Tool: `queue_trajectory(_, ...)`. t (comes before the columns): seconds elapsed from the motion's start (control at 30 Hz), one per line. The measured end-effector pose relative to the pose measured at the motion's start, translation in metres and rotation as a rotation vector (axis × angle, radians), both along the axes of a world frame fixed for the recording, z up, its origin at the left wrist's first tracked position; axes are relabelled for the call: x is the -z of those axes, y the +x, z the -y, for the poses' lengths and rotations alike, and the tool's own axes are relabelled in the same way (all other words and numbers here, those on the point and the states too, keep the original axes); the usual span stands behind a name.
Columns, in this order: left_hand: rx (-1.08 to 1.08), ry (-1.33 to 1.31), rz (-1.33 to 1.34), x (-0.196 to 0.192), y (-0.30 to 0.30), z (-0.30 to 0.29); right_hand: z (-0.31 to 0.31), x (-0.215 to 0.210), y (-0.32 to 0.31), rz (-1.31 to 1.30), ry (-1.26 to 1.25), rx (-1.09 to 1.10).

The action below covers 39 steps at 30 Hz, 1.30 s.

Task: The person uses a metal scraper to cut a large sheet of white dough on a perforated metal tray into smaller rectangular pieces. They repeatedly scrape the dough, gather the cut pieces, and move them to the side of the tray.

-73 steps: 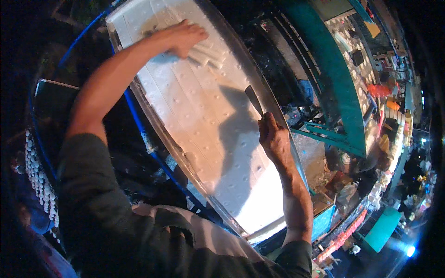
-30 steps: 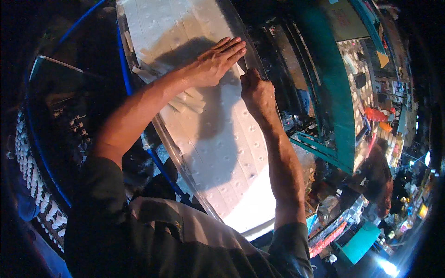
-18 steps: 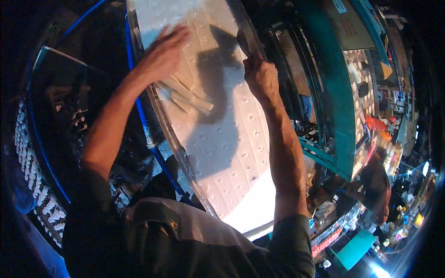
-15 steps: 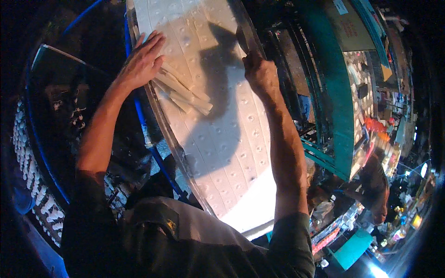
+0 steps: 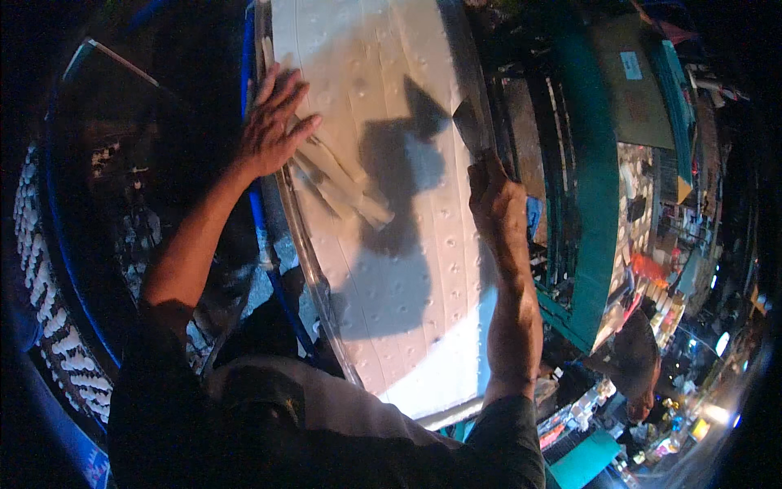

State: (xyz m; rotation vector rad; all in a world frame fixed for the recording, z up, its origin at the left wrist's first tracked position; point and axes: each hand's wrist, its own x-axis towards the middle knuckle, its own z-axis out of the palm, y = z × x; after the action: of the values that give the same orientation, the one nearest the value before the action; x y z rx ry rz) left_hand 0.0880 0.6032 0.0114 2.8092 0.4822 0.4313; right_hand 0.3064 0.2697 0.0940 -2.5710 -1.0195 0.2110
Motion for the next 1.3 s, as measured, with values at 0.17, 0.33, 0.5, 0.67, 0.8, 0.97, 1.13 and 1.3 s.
queue_trajectory(0.17, -0.13, -0.075, 0.031, 0.005, 0.01, 0.011, 0.015, -0.018, -0.003, -0.015, -0.061, -0.153)
queue_trajectory(0.33, -0.095, -0.071, 0.065, 0.003, 0.008, 0.006, 0.005, -0.012, 0.007, -0.122, -0.065, -0.138)
queue_trajectory(0.5, -0.101, -0.018, 0.03, 0.007, 0.003, 0.004, -0.008, -0.004, 0.006, -0.114, 0.012, -0.133)
queue_trajectory(0.67, -0.08, -0.027, 0.012, 0.003, 0.009, 0.006, -0.023, 0.009, 0.014, -0.006, 0.049, -0.112)
queue_trajectory(0.8, -0.09, -0.037, -0.045, -0.008, 0.009, 0.012, -0.047, 0.009, 0.035, -0.058, 0.017, -0.098)
queue_trajectory(0.97, -0.074, -0.023, -0.003, -0.003, 0.006, 0.008, -0.057, 0.028, 0.057, -0.041, 0.032, -0.144)
queue_trajectory(1.13, -0.084, -0.007, -0.013, -0.001, 0.008, 0.01, -0.064, 0.037, 0.095, -0.051, -0.027, -0.184)
queue_trajectory(1.3, -0.077, -0.009, 0.014, 0.001, 0.008, 0.006, -0.079, 0.057, 0.109, 0.053, 0.046, -0.259)
